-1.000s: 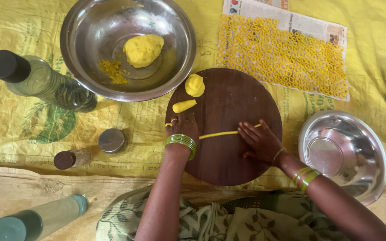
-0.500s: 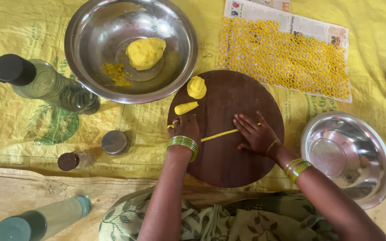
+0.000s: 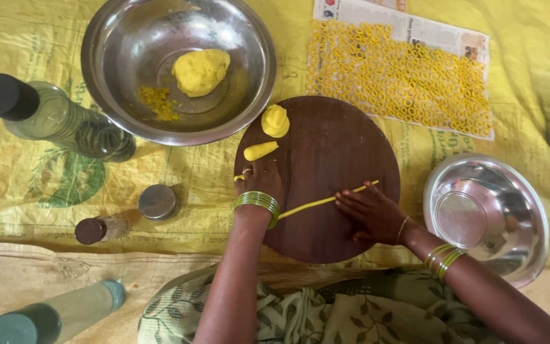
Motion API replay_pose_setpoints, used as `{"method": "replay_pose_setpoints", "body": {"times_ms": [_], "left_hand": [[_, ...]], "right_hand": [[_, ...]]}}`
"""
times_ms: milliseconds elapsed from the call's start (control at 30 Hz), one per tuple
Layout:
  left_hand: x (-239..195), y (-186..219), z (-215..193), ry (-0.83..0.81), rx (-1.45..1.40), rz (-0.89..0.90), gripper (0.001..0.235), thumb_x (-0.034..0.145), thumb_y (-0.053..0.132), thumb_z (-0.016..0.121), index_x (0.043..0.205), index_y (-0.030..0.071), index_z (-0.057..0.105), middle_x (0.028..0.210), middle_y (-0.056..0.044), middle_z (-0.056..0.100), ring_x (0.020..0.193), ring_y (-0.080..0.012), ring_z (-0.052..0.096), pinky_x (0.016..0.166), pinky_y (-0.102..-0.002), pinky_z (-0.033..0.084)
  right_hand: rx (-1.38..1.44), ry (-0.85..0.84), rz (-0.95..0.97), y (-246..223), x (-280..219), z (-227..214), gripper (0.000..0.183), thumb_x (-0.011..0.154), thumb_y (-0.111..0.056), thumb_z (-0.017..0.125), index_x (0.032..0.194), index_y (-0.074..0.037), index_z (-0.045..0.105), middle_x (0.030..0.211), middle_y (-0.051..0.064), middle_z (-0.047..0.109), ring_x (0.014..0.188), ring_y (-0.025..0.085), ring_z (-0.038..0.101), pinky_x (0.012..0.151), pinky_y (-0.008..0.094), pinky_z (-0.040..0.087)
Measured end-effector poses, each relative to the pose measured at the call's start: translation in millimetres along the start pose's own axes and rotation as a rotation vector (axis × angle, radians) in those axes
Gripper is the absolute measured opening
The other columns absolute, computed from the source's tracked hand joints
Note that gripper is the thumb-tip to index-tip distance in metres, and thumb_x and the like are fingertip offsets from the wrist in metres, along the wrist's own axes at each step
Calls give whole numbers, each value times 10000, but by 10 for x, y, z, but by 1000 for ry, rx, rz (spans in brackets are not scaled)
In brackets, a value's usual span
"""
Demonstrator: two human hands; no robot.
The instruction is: The person rolls small pieces of yellow dough into thin ropes on a wooden board, then joins the ends to form rings and places them on a newspaper. The person repeats this process with multiple dough pieces.
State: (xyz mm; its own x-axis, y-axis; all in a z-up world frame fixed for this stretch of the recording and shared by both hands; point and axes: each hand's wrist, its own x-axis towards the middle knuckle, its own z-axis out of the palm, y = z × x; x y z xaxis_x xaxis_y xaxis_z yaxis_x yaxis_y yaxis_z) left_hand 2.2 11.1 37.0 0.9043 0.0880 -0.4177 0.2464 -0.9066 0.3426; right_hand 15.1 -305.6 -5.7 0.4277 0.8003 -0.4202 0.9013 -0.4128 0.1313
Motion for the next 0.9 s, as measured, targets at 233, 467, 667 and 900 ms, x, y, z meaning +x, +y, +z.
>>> {"method": "replay_pose_setpoints", "body": {"times_ms": [233,467,667,900], "left_hand": [[18,-21,59,47,4,20,453,1003,212,513,1424,62,438,1477,-226,413,1396,-423,425,1065,-612,421],[34,-52,34,37,-25,-3,470,971,224,601,1391,67,460,1478,-217,416,1412,-415,425,1083,-604,420],[66,-67,43,57,-20,2,472,959,208,596,1385,58,458,1470,-229,408,1393,-431,421,1060,-606,422],[38,-17,55,46,33,10,379,994,201,508,1352,76,501,1465,-195,448,1397,-401,449,1042,-593,457]], "right_hand": [[-51,14,24,64,178,79,956,842,-681,529,1562,-112,260,1644,52,260,1501,212,244,1198,604,134],[-98,391,59,463,730,54,885,890,-683,479,1536,-85,388,1635,71,351,1510,227,309,1204,637,202],[-40,420,-25,319,613,52,912,889,-672,494,1537,-45,362,1633,103,342,1511,246,310,1200,644,188],[-4,-16,-75,-57,36,9,979,827,-651,555,1565,-101,223,1697,58,233,1512,213,204,1201,611,107]]}}
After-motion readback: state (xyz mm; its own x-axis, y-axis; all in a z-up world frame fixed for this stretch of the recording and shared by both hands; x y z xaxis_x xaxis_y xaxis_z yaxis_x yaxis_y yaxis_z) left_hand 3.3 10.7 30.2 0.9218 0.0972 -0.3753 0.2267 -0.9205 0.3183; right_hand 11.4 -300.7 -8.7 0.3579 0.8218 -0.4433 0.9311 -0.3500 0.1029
